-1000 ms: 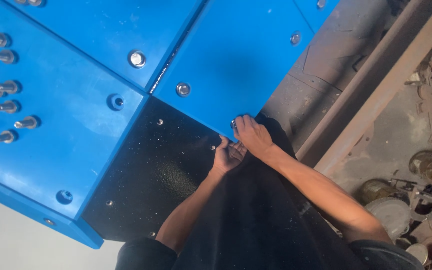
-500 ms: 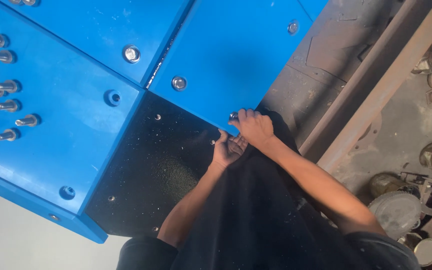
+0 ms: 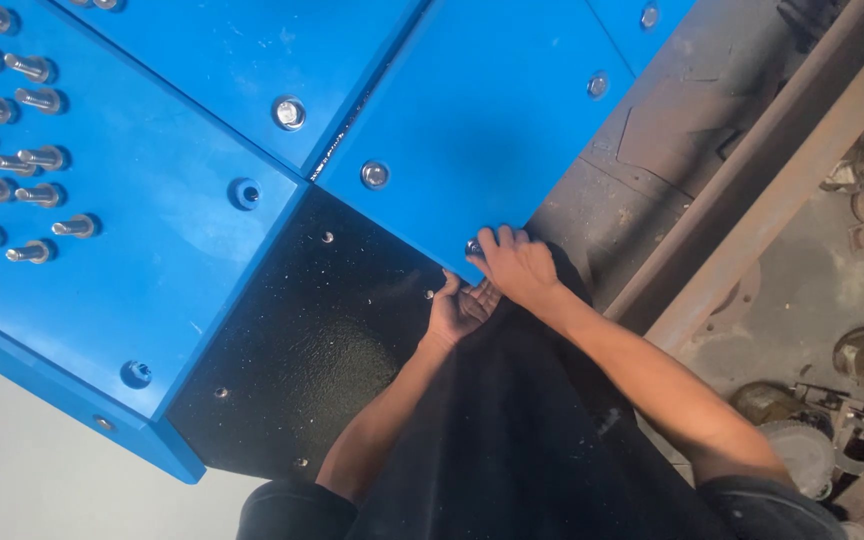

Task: The person aligns blue plastic panels on a large blue structure and threads metal bolts by hand into pre-drilled holes along the panel edges, pressing panels into place and inserting bolts one after another around the assembly.

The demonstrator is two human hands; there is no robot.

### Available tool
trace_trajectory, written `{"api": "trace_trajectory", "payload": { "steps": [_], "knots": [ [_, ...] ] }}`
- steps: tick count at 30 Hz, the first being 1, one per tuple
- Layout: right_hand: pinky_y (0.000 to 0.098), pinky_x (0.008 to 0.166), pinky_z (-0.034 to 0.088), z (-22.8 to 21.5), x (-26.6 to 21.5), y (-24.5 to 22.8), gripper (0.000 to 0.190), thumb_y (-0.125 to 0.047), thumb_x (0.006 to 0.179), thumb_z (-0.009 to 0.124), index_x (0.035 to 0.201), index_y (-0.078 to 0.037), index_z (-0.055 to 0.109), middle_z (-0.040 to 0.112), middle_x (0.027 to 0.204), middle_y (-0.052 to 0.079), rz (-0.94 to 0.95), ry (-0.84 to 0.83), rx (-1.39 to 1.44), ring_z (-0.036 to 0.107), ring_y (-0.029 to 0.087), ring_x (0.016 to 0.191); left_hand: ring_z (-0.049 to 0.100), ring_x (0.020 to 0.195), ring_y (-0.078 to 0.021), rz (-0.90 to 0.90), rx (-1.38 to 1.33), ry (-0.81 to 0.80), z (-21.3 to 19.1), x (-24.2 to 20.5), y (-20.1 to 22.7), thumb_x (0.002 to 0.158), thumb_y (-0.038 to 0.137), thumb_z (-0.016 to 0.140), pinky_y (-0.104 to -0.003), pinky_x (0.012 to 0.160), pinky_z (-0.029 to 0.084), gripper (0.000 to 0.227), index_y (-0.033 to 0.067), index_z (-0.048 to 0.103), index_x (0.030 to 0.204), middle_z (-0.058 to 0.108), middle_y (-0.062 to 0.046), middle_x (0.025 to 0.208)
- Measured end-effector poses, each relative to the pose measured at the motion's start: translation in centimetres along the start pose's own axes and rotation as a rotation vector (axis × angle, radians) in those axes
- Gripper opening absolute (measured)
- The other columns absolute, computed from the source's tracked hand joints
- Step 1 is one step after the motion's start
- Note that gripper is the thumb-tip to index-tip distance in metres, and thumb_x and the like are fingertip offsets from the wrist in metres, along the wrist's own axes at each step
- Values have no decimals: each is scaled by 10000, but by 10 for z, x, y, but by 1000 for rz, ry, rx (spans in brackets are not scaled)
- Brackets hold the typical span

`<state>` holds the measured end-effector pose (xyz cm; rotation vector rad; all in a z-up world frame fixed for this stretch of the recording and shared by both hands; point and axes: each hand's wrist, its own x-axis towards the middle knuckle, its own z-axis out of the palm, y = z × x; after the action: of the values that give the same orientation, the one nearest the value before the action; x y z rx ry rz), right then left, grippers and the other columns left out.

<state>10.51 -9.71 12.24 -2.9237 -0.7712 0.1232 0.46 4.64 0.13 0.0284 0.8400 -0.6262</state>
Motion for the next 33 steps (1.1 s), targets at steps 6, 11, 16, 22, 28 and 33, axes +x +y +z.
{"api": "trace_trajectory", "payload": {
  "steps": [6,11,16,22,28,33],
  "knots": [
    [325,479,507,43,-3,2,321,-423,1007,605,924,-114,585,630,736,64,-8,-98,44,671,205,617,550,1267,-295,7,-6,-73,-31,15,1,966,683,494,-448,1147,379,766,-2,557,1305,635,-127,1285],
    [336,440,512,8,0,7,324,-414,980,640,905,-103,587,642,709,79,-25,-70,81,675,215,583,562,1275,-294,10,-36,7,-10,6,0,945,675,491,-446,1152,391,771,-5,558,1302,638,-127,1289],
    [340,406,518,26,-2,6,249,-343,913,668,884,-108,590,655,692,82,-118,78,42,682,225,561,568,1257,-303,17,-28,1,-24,15,1,954,658,503,-455,1126,397,744,-5,560,1287,642,-136,1265],
    [314,385,514,5,9,9,309,-399,925,651,879,-102,579,653,704,83,-133,25,20,675,202,543,577,1240,-308,32,-77,-9,-23,14,-1,977,663,499,-471,1133,413,760,-34,561,1277,646,-145,1235],
    [333,464,534,30,3,15,361,-433,1039,636,893,-109,573,630,735,68,-154,-135,-5,685,200,614,584,1251,-301,81,-63,37,-5,5,-4,943,646,478,-465,1131,404,734,6,583,1286,662,-135,1258],
    [296,419,528,0,11,7,262,-346,870,665,952,-111,586,637,782,53,-295,66,-37,688,182,637,568,1263,-307,61,-59,-2,-15,11,-4,979,655,476,-464,1138,407,742,-9,566,1298,649,-154,1255]
  ]
}}
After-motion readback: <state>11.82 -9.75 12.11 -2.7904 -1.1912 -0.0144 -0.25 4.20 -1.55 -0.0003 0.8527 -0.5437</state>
